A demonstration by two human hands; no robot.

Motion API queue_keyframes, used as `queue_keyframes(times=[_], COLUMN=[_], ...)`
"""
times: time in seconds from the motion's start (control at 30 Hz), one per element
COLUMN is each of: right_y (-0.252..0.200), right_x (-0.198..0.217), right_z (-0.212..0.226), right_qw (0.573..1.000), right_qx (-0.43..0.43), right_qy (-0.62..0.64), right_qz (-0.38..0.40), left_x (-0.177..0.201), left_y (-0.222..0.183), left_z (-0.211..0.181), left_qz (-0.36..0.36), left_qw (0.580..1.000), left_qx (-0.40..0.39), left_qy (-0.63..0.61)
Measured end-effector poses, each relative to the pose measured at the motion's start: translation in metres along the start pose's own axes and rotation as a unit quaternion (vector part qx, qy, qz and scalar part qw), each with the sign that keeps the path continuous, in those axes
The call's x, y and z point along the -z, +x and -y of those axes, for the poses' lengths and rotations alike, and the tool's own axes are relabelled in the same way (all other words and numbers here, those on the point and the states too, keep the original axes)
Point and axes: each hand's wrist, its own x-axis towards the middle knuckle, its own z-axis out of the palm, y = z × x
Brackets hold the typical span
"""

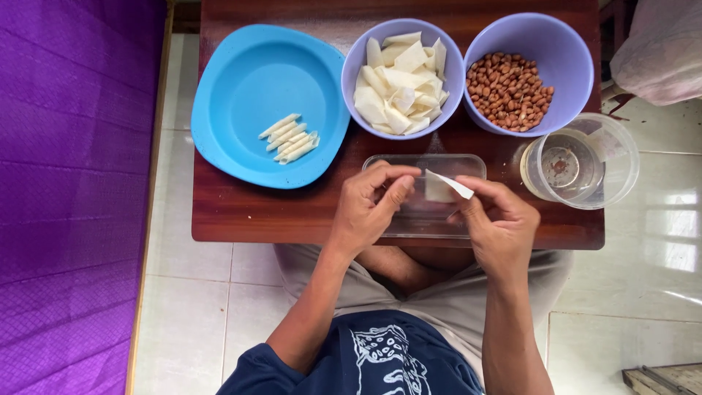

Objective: A person is manually assembling nut rolls by placing a peanut inside a small wrapper and rolling it up.

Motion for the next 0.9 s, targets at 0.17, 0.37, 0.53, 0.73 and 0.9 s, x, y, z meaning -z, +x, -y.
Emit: queue_keyframes(times=[0.17,0.37,0.53,0.73,0.9], right_y=[-0.002,-0.015,-0.015,-0.021,-0.020], right_x=[0.004,0.010,0.008,0.013,0.011], right_z=[0.004,-0.004,-0.019,-0.027,-0.029], right_qw=[0.940,0.927,0.868,0.867,0.861], right_qx=[0.254,0.265,0.353,0.352,0.362], right_qy=[-0.213,-0.243,-0.340,-0.342,-0.350], right_qz=[0.077,0.108,0.085,0.089,0.074], left_x=[0.008,0.001,-0.002,-0.004,-0.002], left_y=[-0.006,-0.022,-0.023,-0.029,-0.030], left_z=[-0.008,0.006,0.005,0.008,0.011], left_qz=[-0.027,-0.035,-0.011,0.014,-0.002], left_qw=[0.996,0.977,0.961,0.930,0.922], left_qx=[-0.039,-0.088,-0.120,-0.136,-0.140], left_qy=[0.079,0.190,0.248,0.340,0.361])
